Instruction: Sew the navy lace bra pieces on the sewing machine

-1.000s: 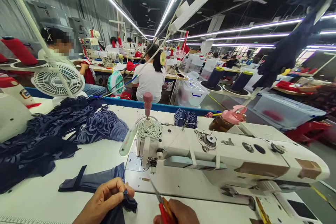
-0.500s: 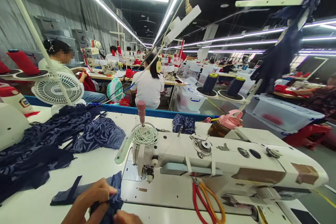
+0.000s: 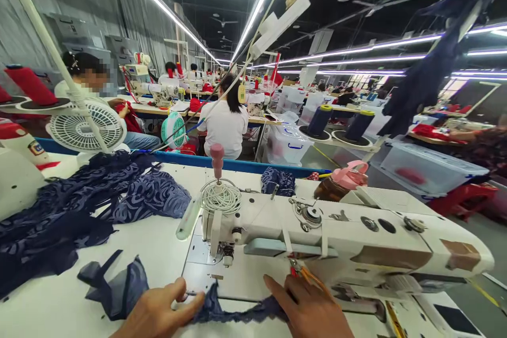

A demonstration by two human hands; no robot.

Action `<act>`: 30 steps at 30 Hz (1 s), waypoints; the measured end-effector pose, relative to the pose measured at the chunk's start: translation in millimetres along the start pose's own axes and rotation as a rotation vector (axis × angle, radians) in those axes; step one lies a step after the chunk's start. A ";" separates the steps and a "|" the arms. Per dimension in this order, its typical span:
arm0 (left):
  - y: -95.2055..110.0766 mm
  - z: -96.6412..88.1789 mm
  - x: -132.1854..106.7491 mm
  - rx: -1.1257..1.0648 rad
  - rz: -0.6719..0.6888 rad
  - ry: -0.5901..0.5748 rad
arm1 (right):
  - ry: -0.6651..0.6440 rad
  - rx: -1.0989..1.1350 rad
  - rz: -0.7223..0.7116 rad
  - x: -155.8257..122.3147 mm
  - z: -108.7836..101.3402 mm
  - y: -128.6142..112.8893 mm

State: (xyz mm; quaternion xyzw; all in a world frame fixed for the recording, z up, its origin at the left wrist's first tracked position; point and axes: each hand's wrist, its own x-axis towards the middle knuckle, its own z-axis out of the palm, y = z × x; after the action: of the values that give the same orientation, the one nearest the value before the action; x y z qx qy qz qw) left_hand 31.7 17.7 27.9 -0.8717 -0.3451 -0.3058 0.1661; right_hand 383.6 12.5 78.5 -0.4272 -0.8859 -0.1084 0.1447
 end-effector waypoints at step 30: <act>26.6 46.9 -21.3 -0.184 0.051 0.176 | 0.131 0.209 0.051 47.8 94.9 -92.7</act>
State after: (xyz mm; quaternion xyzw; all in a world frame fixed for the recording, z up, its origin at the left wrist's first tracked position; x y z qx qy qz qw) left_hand 57.8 11.8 -23.5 -0.8616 -0.2771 -0.4071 0.1228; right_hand 266.6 20.4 0.1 -0.4244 -0.8697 -0.0393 0.2488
